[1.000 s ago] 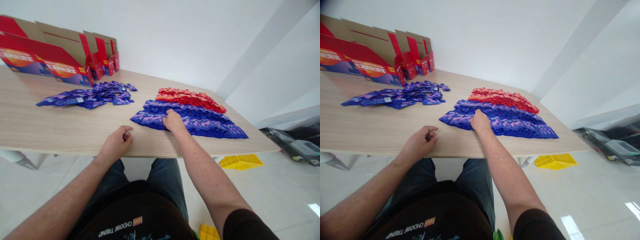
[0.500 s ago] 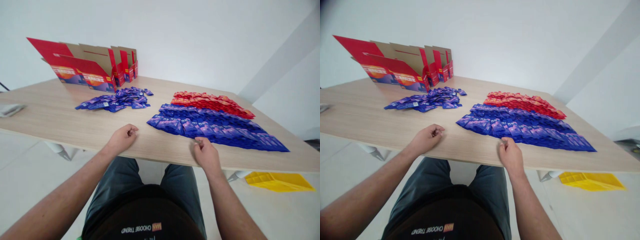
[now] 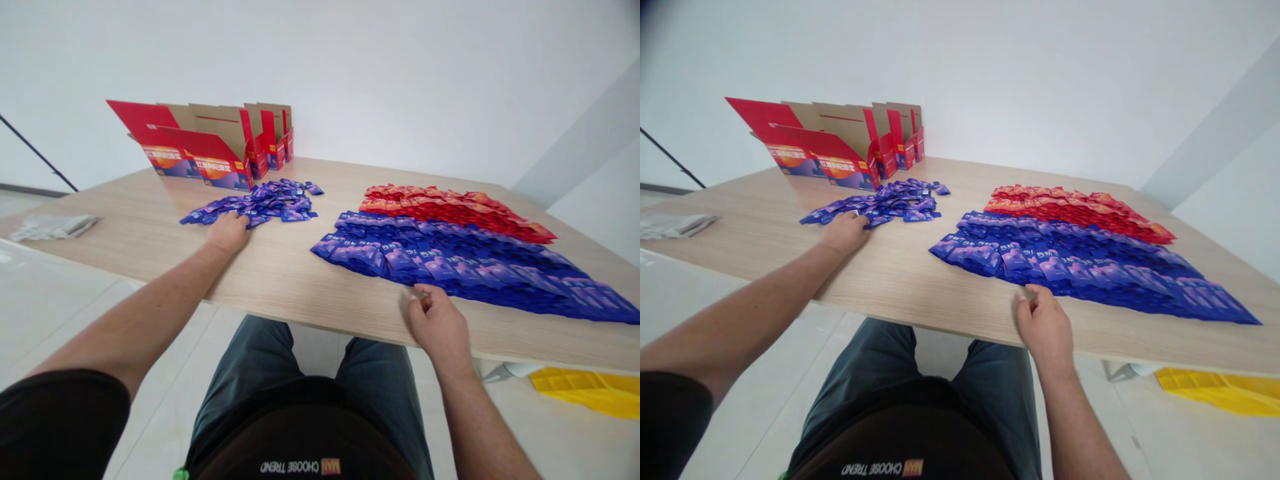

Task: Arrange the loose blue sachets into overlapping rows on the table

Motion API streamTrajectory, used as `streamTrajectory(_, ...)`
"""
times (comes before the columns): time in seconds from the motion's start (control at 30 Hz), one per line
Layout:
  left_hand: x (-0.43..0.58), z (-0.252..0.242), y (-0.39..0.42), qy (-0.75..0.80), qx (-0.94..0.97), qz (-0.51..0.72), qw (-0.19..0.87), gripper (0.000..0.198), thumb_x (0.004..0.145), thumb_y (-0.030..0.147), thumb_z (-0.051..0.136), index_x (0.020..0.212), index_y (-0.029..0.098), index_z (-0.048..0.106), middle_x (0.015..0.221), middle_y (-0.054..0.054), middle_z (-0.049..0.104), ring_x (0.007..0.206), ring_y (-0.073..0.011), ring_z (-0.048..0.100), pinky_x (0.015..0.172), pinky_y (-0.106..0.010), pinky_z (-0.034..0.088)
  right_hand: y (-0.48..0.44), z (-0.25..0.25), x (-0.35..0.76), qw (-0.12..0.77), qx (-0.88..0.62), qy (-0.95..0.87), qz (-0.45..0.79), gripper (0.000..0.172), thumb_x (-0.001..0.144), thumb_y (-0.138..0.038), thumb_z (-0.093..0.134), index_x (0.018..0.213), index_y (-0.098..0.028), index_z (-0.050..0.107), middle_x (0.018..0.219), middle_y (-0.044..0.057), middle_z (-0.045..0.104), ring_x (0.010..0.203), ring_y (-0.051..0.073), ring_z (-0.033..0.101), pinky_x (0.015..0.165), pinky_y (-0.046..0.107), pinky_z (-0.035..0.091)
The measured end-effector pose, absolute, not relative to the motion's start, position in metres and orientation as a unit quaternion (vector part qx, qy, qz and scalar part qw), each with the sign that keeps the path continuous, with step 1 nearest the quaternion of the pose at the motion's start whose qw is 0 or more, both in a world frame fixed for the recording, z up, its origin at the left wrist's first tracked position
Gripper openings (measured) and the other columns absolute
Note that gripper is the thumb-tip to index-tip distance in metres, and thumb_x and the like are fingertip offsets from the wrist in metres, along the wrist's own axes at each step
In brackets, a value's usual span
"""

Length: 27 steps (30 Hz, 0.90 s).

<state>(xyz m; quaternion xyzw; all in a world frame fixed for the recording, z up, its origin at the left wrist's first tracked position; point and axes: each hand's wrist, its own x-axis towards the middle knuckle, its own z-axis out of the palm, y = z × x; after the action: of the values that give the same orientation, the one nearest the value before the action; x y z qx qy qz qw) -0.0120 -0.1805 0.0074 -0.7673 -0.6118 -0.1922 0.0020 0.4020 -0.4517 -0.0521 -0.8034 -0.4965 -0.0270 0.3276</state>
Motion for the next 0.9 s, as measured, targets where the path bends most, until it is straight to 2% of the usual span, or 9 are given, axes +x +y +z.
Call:
streamTrajectory(0.07, -0.011, 0.014, -0.181, -0.599, -0.780, -0.185, 0.004, 0.003, 0.088, 0.020, 0.062, 0.088, 0.019, 0.065, 0.104, -0.013, 0.067, 0.129, -0.0361, 0.055, 0.117, -0.049, 0.043, -0.452, -0.052, 0.401, 0.328, -0.802, -0.498, -0.032, 0.053, 0.091, -0.050, 0.048, 0.124, -0.017, 0.073, 0.076, 0.007, 0.068, 0.077, 0.030, 0.067, 0.076, 0.040, 0.049)
streamTrajectory(0.2, -0.011, 0.029, -0.188, -0.572, -0.800, -0.182, 0.008, 0.021, 0.100, 0.021, 0.050, 0.080, 0.019, 0.055, 0.092, -0.005, 0.060, 0.121, -0.0255, 0.056, 0.122, -0.039, 0.040, -0.453, -0.053, 0.399, 0.325, -0.804, -0.498, -0.035, 0.052, 0.091, -0.049, 0.048, 0.124, -0.016, 0.073, 0.077, 0.008, 0.068, 0.080, 0.030, 0.067, 0.077, 0.040, 0.049)
streamTrajectory(0.4, -0.003, 0.038, -0.194, -0.581, -0.786, -0.209, 0.036, 0.022, 0.102, 0.024, 0.045, 0.084, 0.020, 0.057, 0.106, -0.012, 0.065, 0.129, -0.0326, 0.058, 0.123, -0.045, 0.040, -0.454, -0.053, 0.397, 0.330, -0.795, -0.507, -0.036, 0.048, 0.095, -0.048, 0.049, 0.124, -0.017, 0.072, 0.079, 0.007, 0.068, 0.081, 0.029, 0.067, 0.079, 0.039, 0.050)
streamTrajectory(0.53, 0.004, 0.047, -0.212, -0.597, -0.761, -0.250, 0.038, 0.018, 0.100, 0.029, 0.049, 0.093, 0.020, 0.063, 0.105, -0.010, 0.069, 0.121, -0.0316, 0.064, 0.116, -0.046, 0.047, -0.454, -0.054, 0.396, 0.328, -0.795, -0.509, -0.036, 0.047, 0.096, -0.045, 0.049, 0.125, -0.017, 0.072, 0.078, 0.007, 0.068, 0.082, 0.029, 0.068, 0.080, 0.039, 0.051)
streamTrajectory(0.63, 0.020, 0.052, -0.232, -0.617, -0.716, -0.319, -0.063, 0.017, 0.096, 0.035, 0.059, 0.090, 0.020, 0.064, 0.088, -0.004, 0.069, 0.096, -0.0271, 0.069, 0.103, -0.045, 0.054, -0.453, -0.055, 0.395, 0.328, -0.795, -0.510, -0.036, 0.046, 0.095, -0.044, 0.049, 0.126, -0.016, 0.071, 0.081, 0.008, 0.069, 0.084, 0.029, 0.069, 0.081, 0.039, 0.051)
streamTrajectory(0.73, 0.054, 0.049, -0.249, -0.608, -0.660, -0.381, -0.222, 0.015, 0.091, 0.034, 0.065, 0.086, 0.020, 0.065, 0.076, -0.003, 0.069, 0.067, -0.0207, 0.066, 0.076, -0.039, 0.058, -0.452, -0.055, 0.395, 0.327, -0.794, -0.511, -0.037, 0.046, 0.096, -0.043, 0.049, 0.125, -0.016, 0.071, 0.082, 0.009, 0.070, 0.084, 0.029, 0.069, 0.081, 0.039, 0.052)
streamTrajectory(0.8, 0.084, 0.045, -0.256, -0.572, -0.631, -0.407, -0.331, 0.011, 0.089, 0.028, 0.066, 0.083, 0.019, 0.063, 0.072, -0.003, 0.067, 0.060, -0.0172, 0.063, 0.059, -0.030, 0.053, -0.452, -0.054, 0.394, 0.328, -0.793, -0.512, -0.039, 0.045, 0.096, -0.042, 0.048, 0.125, -0.016, 0.071, 0.082, 0.009, 0.070, 0.085, 0.029, 0.069, 0.082, 0.039, 0.053)
streamTrajectory(0.9, 0.131, 0.040, -0.263, -0.493, -0.554, -0.415, -0.527, 0.013, 0.085, 0.017, 0.071, 0.079, 0.018, 0.060, 0.064, -0.001, 0.062, 0.055, -0.0126, 0.060, 0.048, -0.021, 0.043, -0.452, -0.053, 0.394, 0.324, -0.793, -0.515, -0.036, 0.045, 0.096, -0.041, 0.048, 0.125, -0.014, 0.070, 0.083, 0.010, 0.071, 0.087, 0.030, 0.070, 0.084, 0.039, 0.054)
